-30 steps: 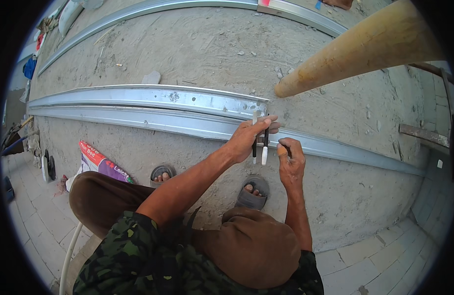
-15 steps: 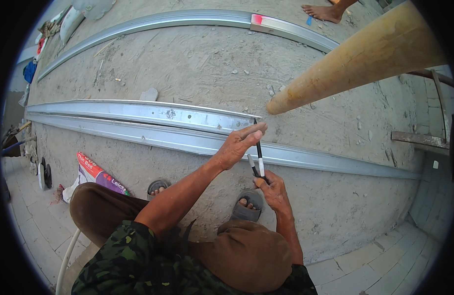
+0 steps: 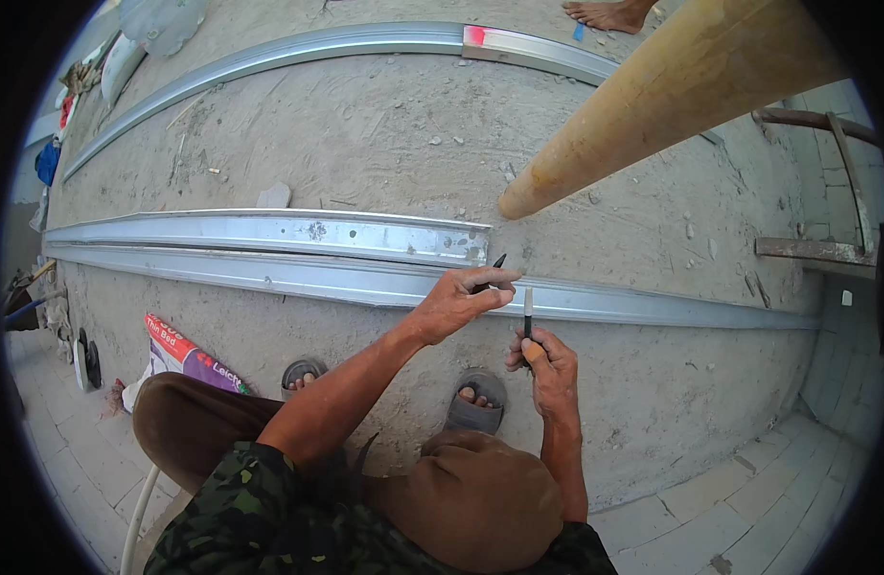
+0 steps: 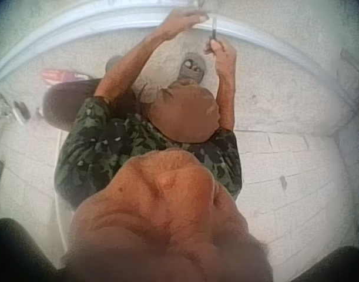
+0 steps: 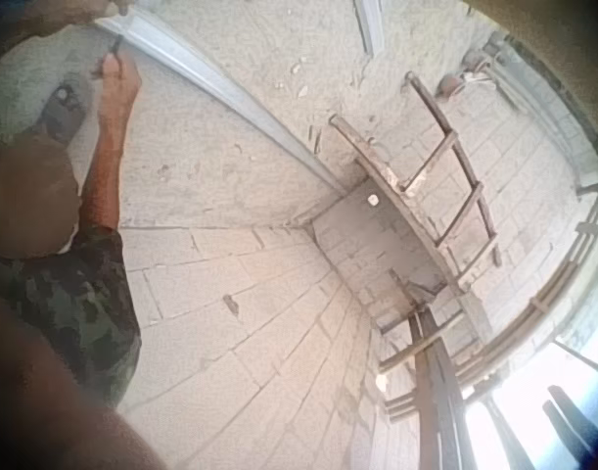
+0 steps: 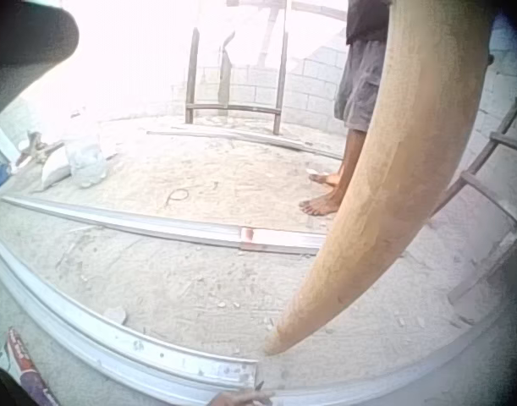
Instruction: The person uses a marker to label points on a long metal stud and then uses shears to cut the metal at those points while another person assists by holding the material.
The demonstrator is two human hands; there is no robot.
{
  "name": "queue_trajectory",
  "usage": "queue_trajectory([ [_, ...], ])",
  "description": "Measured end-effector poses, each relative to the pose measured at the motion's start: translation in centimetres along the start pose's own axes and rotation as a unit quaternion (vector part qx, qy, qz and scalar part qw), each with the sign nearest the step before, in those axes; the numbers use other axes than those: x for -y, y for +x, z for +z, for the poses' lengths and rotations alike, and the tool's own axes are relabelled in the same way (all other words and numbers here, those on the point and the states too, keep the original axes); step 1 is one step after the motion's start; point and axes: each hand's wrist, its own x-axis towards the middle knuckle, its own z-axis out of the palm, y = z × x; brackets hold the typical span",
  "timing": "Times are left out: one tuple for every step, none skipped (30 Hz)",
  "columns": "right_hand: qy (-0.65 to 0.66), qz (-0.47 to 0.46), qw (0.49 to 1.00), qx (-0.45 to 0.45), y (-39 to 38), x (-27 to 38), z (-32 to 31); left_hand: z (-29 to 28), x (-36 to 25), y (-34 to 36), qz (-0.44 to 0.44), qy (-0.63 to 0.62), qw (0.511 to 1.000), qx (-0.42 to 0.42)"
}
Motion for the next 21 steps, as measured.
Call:
queue_trajectory([
  [0.0, -0.014, 1.0, 0.014, 0.2, 0.4, 0.4, 0.2, -0.1, -0.1, -0.026, -0.033, 0.999, 0.01],
  [0.002, -0.015, 1.0, 0.014, 0.3, 0.7, 0.8, 0.2, 0.0, 0.0, -0.027, -0.031, 0.999, 0.01],
  [0.001, -0.011, 0.999, 0.034, 0.4, 1.0, 1.1, 0.1, 0.2, 0.1, -0.036, -0.055, 0.997, 0.029],
  [-0.001, -0.006, 0.999, 0.053, 0.5, 1.2, 1.3, 0.2, 0.1, 0.1, -0.045, -0.081, 0.995, 0.048],
  [0.0, -0.006, 0.999, 0.051, 0.6, 1.4, 1.5, 0.2, -0.1, 0.2, -0.046, -0.081, 0.994, 0.05],
  [-0.005, -0.005, 0.998, 0.061, 0.7, 1.5, 1.8, 0.3, -0.3, 0.2, -0.053, -0.1, 0.992, 0.048],
  [-0.01, -0.003, 0.997, 0.074, 0.7, 1.5, 2.1, 0.2, -0.6, 0.1, -0.061, -0.119, 0.99, 0.044],
  [-0.009, -0.003, 0.997, 0.074, 0.6, 1.4, 2.3, 0.0, -0.3, 0.1, -0.061, -0.119, 0.99, 0.044],
  [-0.03, -0.007, 0.997, 0.068, 0.6, 1.4, 2.5, -0.3, 0.2, 0.1, -0.07, -0.126, 0.989, 0.039],
  [-0.052, -0.01, 0.997, 0.063, 0.5, 1.2, 2.6, -0.4, 0.4, 0.0, -0.079, -0.134, 0.987, 0.034],
  [-0.05, -0.008, 0.997, 0.064, 0.5, 1.3, 2.9, -0.4, 0.6, 0.0, -0.081, -0.134, 0.987, 0.033],
  [-0.082, -0.01, 0.995, 0.052, 0.6, 1.5, 3.3, -0.3, 0.7, 0.0, -0.079, -0.145, 0.986, 0.008],
  [-0.115, -0.013, 0.993, 0.039, 0.7, 1.5, 3.5, -0.3, 0.7, 0.1, -0.076, -0.157, 0.985, -0.014],
  [-0.114, -0.011, 0.993, 0.039, 0.6, 1.0, 3.3, -0.4, 0.7, 0.2, -0.083, -0.196, 0.975, -0.059],
  [-0.212, -0.07, 0.974, 0.036, 0.6, -0.1, 2.8, -0.8, 0.6, 0.6, -0.089, -0.234, 0.963, -0.103],
  [-0.306, -0.128, 0.943, 0.031, 0.2, -1.0, 2.3, -3.2, -0.4, 1.8, -0.025, -0.307, 0.934, -0.181],
  [-0.305, -0.126, 0.943, 0.028, -0.9, -1.7, 1.7, -6.1, -1.8, 2.4, 0.012, -0.306, 0.922, -0.236],
  [-0.241, -0.062, 0.968, 0.02, -2.0, -2.2, 1.1, -8.3, -2.8, 2.2, 0.059, -0.217, 0.942, -0.247],
  [-0.174, 0.012, 0.985, 0.012, -2.8, -2.2, 1.0, -8.5, -4.2, 2.2, 0.069, -0.15, 0.945, -0.283],
  [-0.174, 0.017, 0.985, 0.014, -2.7, -2.2, 1.1, -8.3, -4.2, 1.9, 0.065, -0.151, 0.944, -0.286],
  [-0.138, -0.008, 0.99, -0.003, -2.4, -2.1, 1.2, -7.9, -4.0, 1.6, 0.025, -0.081, 0.959, -0.271],
])
